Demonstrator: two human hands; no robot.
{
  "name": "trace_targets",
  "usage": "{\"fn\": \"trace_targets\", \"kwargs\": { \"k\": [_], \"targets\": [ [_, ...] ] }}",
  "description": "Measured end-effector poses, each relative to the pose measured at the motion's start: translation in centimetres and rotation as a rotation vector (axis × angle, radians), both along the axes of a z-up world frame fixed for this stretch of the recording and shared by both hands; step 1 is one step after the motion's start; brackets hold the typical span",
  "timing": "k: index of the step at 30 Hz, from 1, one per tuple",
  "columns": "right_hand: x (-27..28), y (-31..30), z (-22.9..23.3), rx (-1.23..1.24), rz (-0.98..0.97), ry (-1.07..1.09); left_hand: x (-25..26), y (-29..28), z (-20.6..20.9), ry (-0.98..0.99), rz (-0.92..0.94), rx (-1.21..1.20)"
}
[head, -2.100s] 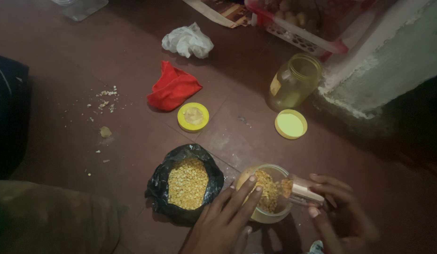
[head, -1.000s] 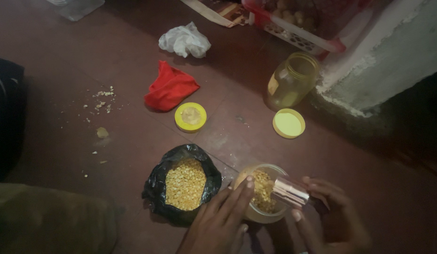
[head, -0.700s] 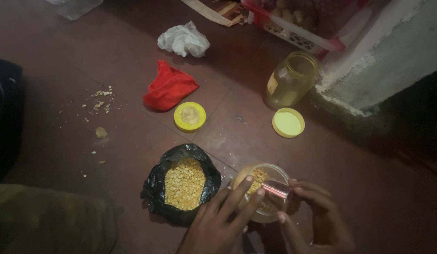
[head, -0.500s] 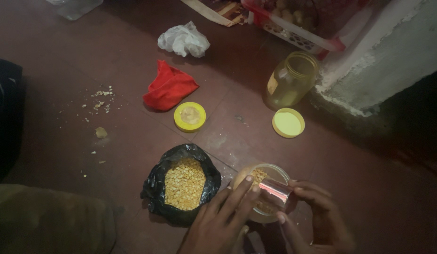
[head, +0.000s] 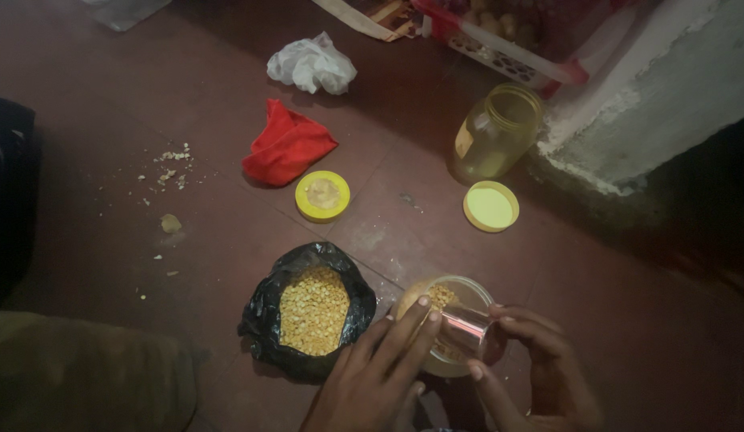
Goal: The person scoops yellow grains from a black plastic bag using a small metal cup and pours them into a clear plastic jar. The person repeats this scooping and pouring action multiple times to transfer the contents.
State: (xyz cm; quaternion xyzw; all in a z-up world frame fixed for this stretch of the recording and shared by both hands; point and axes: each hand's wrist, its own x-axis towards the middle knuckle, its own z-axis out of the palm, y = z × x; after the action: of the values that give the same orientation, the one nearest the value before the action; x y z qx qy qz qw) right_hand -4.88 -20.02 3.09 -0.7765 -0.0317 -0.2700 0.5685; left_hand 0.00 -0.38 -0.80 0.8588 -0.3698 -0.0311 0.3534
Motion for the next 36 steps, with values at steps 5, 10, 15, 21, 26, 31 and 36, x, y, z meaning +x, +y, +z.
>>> {"fn": "trace_targets", "kwargs": {
  "k": [5,10,15,21,26,31,36],
  "targets": [
    [-0.3,0.1,0.3,-0.072,-0.007,0.016,-0.1,0.1,0.0,-0.043,0.007,-0.025],
    [-0.1,0.5,1.1,-0.262,-0.232,0.103,-0.2,0.1,0.2,-0.084,0.024,-0.029],
    [0.6,0.5,1.0,-0.082,-0.357,0.106,-0.1,-0.2,0.0,-0.151,0.042,-0.024],
    [0.8,-0.1,0.2,-0.198,-0.352,0.092,-0.3,-0.2,0.1,-0.117,0.050,-0.037],
    [1.6,-0.5,1.0,-0.353,-0.272,0.352,-0.3,-0.1,0.6,-0.119,0.047,-0.066],
    [3.8,0.3,3.3,-0.712,-0.192,0.558,-0.8,0.3,1.9,-0.058,0.058,-0.073],
    [7.1,1.0,3.7,-0.986,-0.049,0.723,-1.1,1.4,3.9,-0.024,0.025,-0.176]
  ]
}}
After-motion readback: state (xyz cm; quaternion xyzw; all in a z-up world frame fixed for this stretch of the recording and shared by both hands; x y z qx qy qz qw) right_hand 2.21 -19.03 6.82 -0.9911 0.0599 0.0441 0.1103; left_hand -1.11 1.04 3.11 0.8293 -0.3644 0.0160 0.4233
